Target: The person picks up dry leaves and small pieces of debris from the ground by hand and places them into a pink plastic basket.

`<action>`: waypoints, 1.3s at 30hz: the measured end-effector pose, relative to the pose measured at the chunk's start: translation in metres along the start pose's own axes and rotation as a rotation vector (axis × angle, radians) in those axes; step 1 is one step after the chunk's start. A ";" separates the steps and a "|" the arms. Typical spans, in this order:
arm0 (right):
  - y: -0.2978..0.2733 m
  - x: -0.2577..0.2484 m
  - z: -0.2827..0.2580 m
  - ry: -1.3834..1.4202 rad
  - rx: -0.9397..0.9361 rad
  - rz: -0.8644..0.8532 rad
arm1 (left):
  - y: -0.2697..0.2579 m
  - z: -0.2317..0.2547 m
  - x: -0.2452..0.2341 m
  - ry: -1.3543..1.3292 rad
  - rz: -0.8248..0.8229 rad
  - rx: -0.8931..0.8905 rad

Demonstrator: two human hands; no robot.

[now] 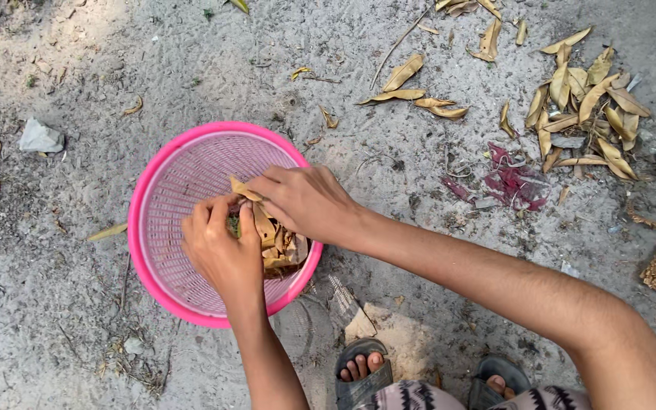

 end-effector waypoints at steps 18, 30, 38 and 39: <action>-0.061 0.058 0.108 0.439 1.021 -0.450 | 0.010 0.042 0.027 -0.252 -0.167 0.098; 0.055 0.056 0.165 0.383 0.950 -0.038 | 0.018 0.038 -0.001 -0.296 -0.066 0.195; 0.073 0.061 0.196 0.352 0.929 -0.082 | 0.022 0.029 0.020 -0.258 -0.077 0.211; 0.071 0.057 0.202 0.345 0.935 -0.079 | 0.023 0.030 0.025 -0.247 -0.075 0.210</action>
Point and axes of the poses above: each hand's wrist, its own y-axis towards the middle knuckle, its own x-axis out of the palm, z = x × y, the point moved 8 cm from there along y, towards the middle knuckle, and after that the axes turned 3 degrees about -y, right-handed, at the moved point
